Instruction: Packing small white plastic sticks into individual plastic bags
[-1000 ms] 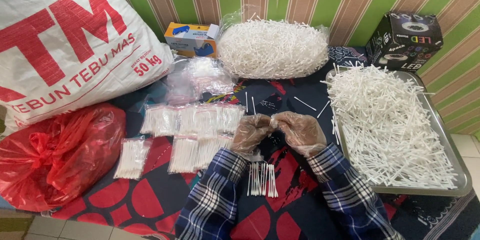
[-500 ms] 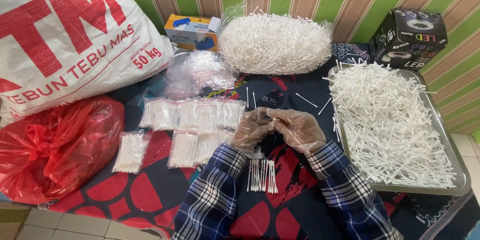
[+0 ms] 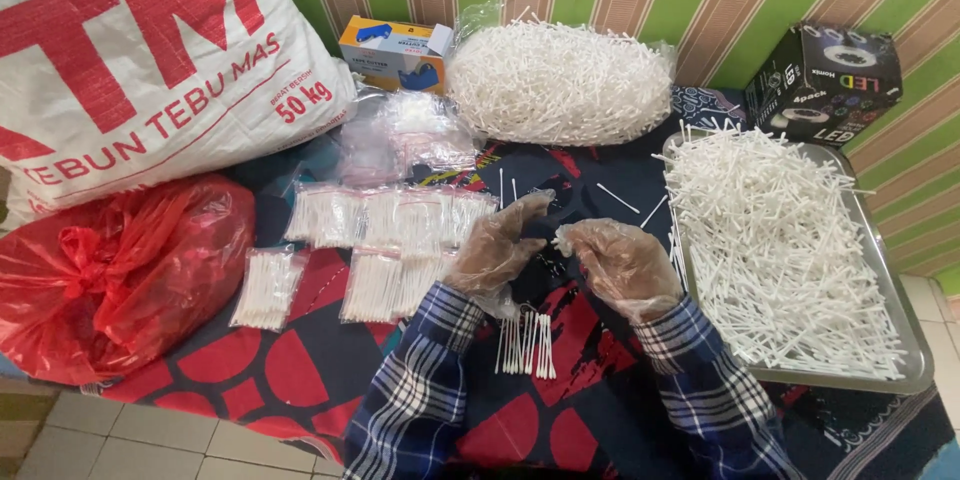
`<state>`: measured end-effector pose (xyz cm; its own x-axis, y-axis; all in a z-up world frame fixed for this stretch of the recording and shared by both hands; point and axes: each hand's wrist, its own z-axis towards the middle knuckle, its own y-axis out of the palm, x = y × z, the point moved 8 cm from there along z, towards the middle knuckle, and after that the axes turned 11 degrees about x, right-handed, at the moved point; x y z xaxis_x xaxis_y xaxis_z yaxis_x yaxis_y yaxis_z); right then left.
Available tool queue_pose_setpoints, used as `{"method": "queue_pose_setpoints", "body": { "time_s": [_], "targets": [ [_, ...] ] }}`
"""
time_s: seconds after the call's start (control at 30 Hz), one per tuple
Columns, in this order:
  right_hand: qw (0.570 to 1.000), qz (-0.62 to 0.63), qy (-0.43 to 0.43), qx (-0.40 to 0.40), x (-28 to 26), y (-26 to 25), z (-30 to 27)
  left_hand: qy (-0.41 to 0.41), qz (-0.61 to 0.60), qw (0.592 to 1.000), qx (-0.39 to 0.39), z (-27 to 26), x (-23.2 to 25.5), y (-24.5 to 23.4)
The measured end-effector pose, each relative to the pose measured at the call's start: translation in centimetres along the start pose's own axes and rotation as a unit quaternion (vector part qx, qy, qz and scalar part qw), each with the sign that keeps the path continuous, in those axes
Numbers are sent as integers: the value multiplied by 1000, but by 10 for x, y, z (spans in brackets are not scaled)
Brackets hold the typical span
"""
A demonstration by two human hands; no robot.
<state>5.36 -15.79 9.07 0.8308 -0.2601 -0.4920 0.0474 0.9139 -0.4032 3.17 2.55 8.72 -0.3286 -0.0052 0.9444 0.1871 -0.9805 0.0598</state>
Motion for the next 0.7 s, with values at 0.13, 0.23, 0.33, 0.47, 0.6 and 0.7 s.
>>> {"method": "queue_pose_setpoints", "body": {
  "time_s": [0.13,0.23,0.33,0.47,0.6,0.7],
  "targets": [
    [891,-307,-334,8,-44,9,-67,124,268,955,9,-11,12,-9],
    [949,-200,-220,-102,-78,6,-75,178,410,894,-38,-55,14,-6],
    [966,-122,-135,-185,-91,5,-105,278,504,816,-54,-119,0,0],
    [968,-73,-127,-204,-132,-1,-99,294,558,774,-48,-182,-18,3],
    [960,-131,-174,-177,-136,-4,-103,298,545,783,-29,-194,5,5],
    [972,-110,-104,-182,-129,-6,-98,274,535,799,-13,-191,14,3]
  ]
}}
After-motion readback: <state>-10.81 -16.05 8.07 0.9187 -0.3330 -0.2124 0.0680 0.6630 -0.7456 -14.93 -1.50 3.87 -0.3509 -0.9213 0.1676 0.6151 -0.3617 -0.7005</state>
